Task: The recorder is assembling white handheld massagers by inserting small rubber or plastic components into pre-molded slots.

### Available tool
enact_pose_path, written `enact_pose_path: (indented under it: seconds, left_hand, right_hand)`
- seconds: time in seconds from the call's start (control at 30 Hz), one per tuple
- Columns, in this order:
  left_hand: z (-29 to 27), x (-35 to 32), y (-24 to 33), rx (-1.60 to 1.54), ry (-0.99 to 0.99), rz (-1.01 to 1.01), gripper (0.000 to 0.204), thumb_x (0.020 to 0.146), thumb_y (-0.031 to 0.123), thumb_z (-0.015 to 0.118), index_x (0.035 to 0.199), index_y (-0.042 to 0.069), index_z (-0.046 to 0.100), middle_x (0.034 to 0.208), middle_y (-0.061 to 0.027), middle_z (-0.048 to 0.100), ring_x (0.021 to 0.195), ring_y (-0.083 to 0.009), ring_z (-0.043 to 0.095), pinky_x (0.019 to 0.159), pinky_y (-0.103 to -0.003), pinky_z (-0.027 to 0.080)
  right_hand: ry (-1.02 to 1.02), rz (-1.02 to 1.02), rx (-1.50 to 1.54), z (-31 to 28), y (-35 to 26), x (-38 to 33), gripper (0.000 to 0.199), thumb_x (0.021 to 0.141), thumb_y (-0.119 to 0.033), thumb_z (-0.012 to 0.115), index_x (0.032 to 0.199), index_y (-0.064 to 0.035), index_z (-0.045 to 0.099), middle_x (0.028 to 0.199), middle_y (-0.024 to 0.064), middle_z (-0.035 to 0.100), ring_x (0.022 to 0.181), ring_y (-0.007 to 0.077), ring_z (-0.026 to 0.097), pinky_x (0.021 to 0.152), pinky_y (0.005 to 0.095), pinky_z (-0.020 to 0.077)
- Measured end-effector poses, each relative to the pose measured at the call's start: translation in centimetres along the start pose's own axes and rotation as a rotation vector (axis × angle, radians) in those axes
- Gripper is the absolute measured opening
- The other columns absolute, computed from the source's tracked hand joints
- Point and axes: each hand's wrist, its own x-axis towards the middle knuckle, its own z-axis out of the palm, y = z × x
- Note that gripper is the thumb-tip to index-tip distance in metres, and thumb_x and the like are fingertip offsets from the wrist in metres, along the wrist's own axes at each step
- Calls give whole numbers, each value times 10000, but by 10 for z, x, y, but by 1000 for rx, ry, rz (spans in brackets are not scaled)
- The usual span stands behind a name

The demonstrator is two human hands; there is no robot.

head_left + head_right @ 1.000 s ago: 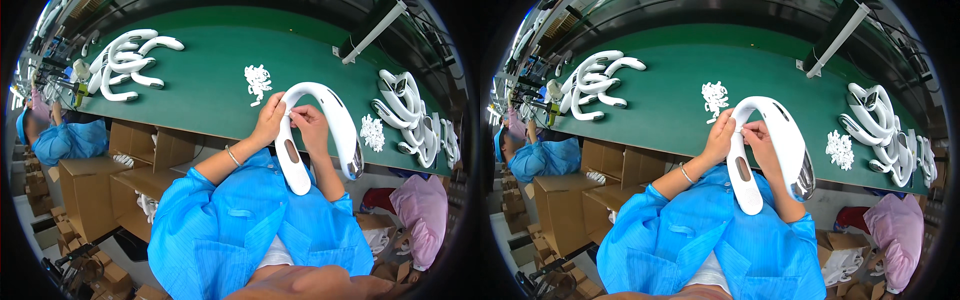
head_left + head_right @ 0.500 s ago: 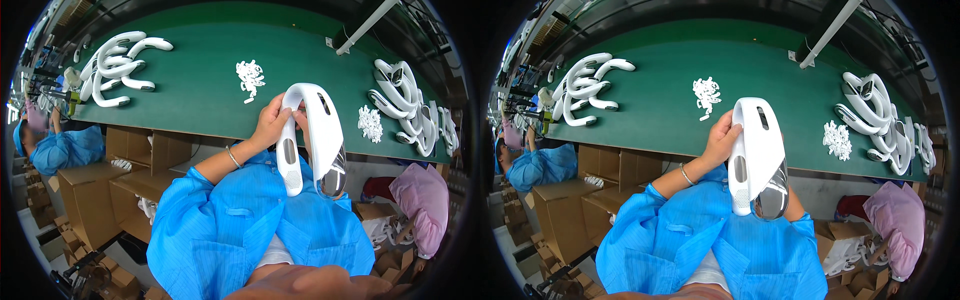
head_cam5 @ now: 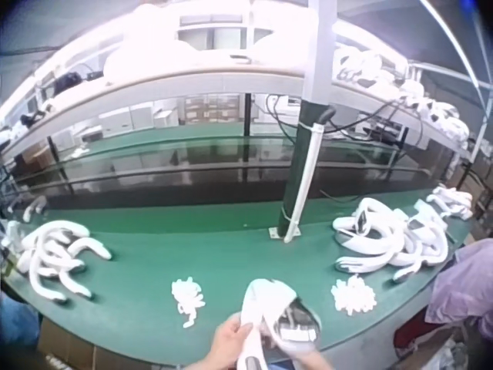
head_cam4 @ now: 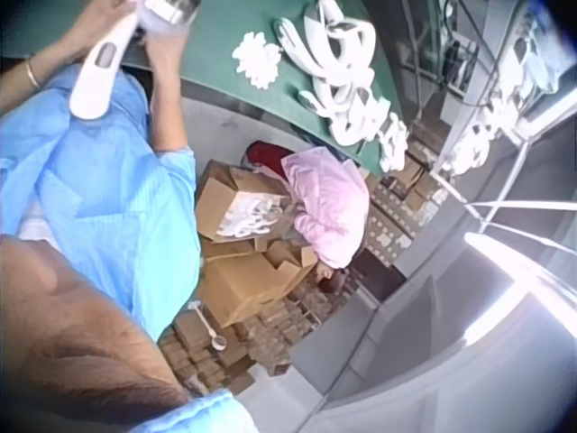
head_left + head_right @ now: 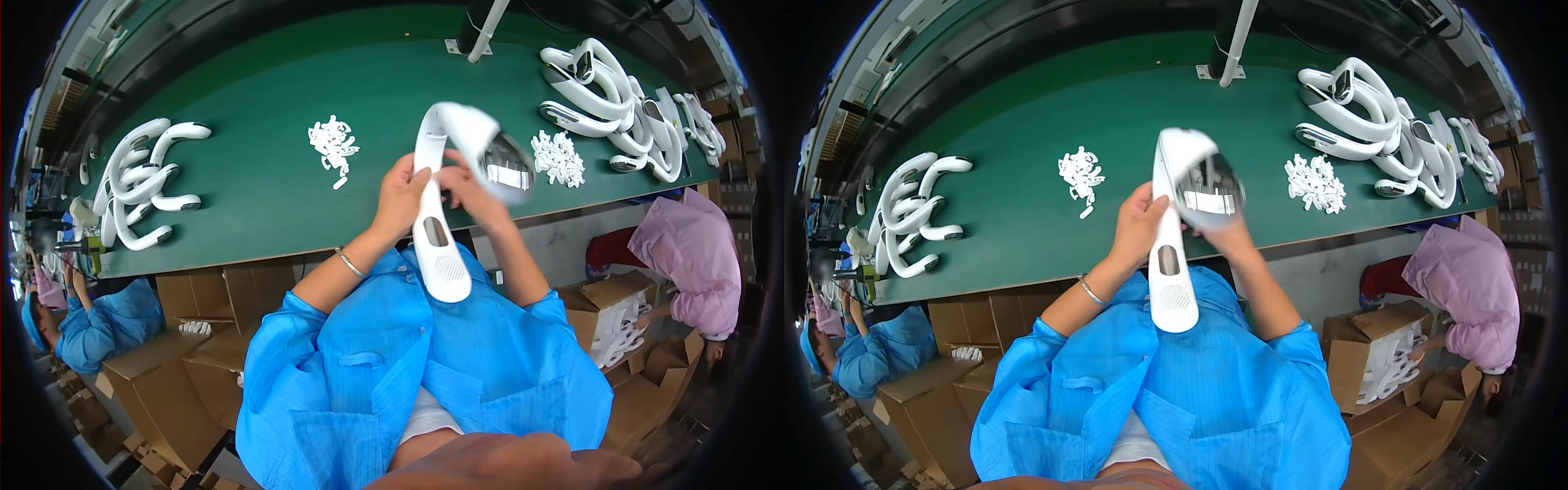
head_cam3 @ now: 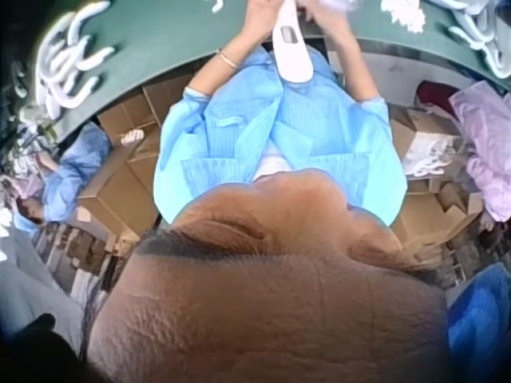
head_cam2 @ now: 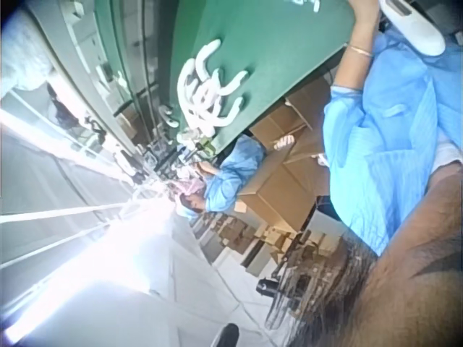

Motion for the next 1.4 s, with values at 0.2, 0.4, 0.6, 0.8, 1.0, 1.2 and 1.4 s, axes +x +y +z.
enact_pose_path:
  seconds: [0.2,0.4,0.6,0.8,1.0,1.2,1.4]
  left_hand:
    - [10,9,5,-259,-38,-159,281,937,106,478,1186,-24,467,1112,-124,574,867,-202,635,713,-328,575]
    - [13,17,1,-294,-70,-214,288,878,7,515,1157,-34,454,1046,-156,581,843,-237,638,702,-362,576]
    - [17,18,8,-239,-83,-232,304,874,30,526,1157,-50,453,1095,-194,565,853,-263,644,720,-376,580]
    - [20,33,5,-143,35,-286,262,899,109,554,1112,-30,491,895,-126,620,777,-200,646,633,-284,541]
    - [16,41,-15,-9,-68,-138,273,885,105,586,1103,-31,495,844,-100,646,714,-118,613,572,-246,482]
    - [35,26,-2,-200,-70,-31,383,869,10,568,1210,-24,397,909,-113,642,765,-144,629,592,-252,501]
    - [34,22,-5,-40,39,7,371,836,-20,550,1189,-15,438,1036,-102,596,913,-129,583,725,-259,487]
  right_hand:
    - [537,-121,-590,-123,22,23,254,776,-153,680,989,-30,618,807,127,629,671,271,601,609,352,485]
    - [388,-220,-1077,-132,57,43,216,748,-15,592,962,-32,622,822,138,576,762,331,597,628,434,481]
    - [305,-353,-1060,-134,56,43,202,747,21,545,923,-25,635,800,141,559,753,328,591,632,418,489]
    - [297,-494,-848,-145,41,41,186,779,21,582,956,-2,634,819,127,620,713,270,630,628,346,517]
    - [127,-32,809,-73,-17,13,112,840,24,570,947,37,599,856,126,654,768,183,674,638,236,566]
    - [116,-24,829,-19,-26,7,86,820,8,628,902,29,638,756,79,639,615,95,596,504,174,455]
    - [281,3,591,2,-15,5,64,793,38,625,845,8,647,799,5,594,668,42,518,600,190,414]
